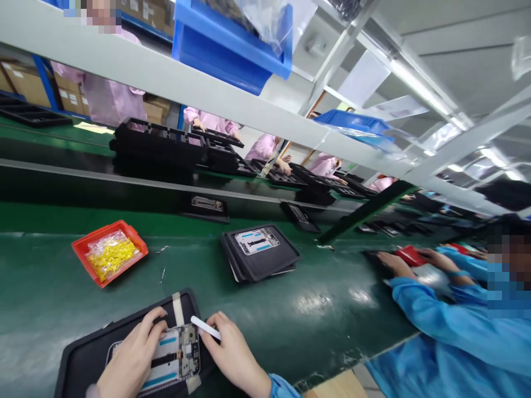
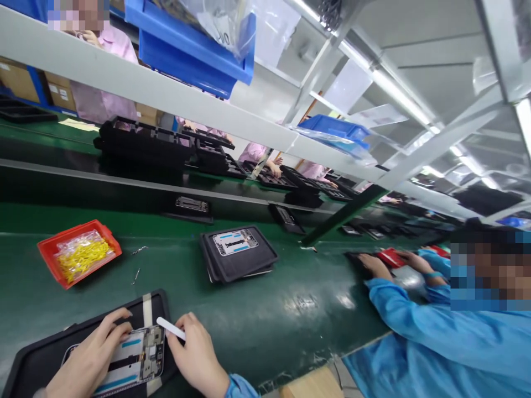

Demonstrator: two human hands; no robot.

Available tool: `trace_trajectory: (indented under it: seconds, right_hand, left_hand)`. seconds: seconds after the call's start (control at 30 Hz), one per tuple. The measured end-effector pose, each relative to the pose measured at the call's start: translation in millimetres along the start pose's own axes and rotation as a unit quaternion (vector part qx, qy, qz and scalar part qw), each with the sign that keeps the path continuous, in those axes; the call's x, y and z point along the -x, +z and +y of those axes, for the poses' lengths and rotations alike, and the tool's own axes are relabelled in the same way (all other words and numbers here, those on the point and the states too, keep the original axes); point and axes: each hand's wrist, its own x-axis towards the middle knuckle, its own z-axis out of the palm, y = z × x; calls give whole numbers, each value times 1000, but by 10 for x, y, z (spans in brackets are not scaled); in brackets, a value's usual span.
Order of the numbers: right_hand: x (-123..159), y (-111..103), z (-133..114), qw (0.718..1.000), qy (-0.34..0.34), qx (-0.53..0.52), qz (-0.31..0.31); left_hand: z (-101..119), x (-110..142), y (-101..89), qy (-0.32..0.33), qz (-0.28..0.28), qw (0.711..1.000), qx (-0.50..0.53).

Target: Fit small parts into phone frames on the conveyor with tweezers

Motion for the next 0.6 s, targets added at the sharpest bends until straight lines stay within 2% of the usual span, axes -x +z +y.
trace_trajectory:
  seconds: [0.17, 0.3, 0.37, 0.5, 0.6]
  right_hand:
    - [-11, 25, 155, 992, -19, -122, 20]
    - [-16, 11, 185, 974, 9, -226, -14]
    - [-11, 3, 154, 958, 22, -285, -36]
    - [13, 23, 91, 908, 61, -402, -103]
    - [30, 51, 89, 893, 65, -431, -109]
  left_hand:
    - [42, -102, -93, 34, 1, 999, 23]
    - [120, -151, -174, 48, 38, 998, 12]
    - [148, -150, -195, 50, 54, 997, 15]
    - [153, -115, -194, 40, 60, 997, 25]
    - [130, -91, -182, 31, 61, 997, 21]
